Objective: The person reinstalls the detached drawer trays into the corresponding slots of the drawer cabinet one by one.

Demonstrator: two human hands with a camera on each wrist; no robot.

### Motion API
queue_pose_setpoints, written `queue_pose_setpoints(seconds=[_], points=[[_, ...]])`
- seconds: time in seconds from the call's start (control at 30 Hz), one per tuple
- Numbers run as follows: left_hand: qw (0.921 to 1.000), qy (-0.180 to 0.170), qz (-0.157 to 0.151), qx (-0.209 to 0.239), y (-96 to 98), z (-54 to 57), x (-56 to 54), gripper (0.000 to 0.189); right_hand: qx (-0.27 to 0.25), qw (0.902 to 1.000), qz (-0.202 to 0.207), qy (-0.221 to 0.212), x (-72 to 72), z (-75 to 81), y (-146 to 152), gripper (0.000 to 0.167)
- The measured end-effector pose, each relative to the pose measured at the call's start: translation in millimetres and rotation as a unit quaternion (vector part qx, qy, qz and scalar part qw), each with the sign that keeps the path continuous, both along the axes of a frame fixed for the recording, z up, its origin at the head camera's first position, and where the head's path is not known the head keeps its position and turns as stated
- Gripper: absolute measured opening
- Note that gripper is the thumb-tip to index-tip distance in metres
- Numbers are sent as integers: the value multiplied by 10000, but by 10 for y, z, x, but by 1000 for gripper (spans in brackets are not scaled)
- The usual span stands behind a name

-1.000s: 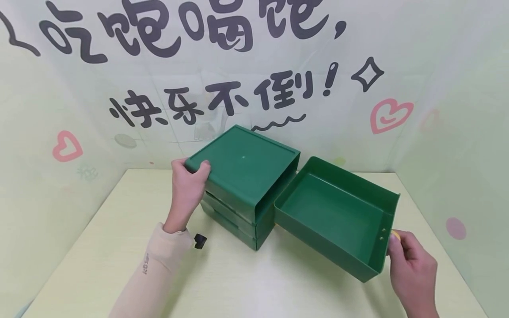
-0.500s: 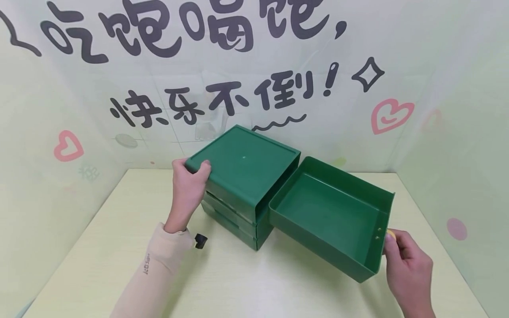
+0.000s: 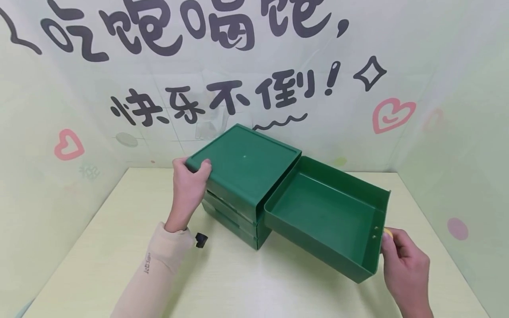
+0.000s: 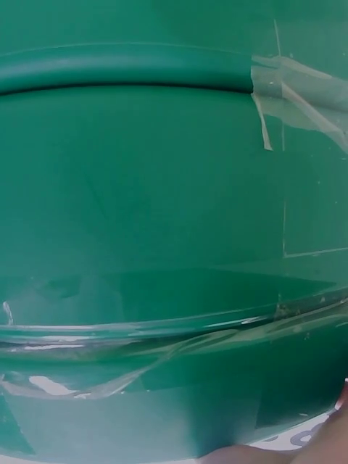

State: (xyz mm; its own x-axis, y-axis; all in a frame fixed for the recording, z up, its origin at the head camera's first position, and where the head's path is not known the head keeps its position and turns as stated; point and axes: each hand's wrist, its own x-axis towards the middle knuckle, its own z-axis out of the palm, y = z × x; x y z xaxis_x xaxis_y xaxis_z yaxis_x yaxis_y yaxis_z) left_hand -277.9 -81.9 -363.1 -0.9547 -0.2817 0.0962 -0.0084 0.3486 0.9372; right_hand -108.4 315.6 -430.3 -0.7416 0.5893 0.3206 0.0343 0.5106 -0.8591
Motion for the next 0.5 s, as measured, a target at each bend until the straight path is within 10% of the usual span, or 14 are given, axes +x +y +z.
queue_pose_setpoints(seconds=[0.5], points=[[10000,5,45,37,-3,-12,5,61,36,9995,248,167,-33,20,-77,18]])
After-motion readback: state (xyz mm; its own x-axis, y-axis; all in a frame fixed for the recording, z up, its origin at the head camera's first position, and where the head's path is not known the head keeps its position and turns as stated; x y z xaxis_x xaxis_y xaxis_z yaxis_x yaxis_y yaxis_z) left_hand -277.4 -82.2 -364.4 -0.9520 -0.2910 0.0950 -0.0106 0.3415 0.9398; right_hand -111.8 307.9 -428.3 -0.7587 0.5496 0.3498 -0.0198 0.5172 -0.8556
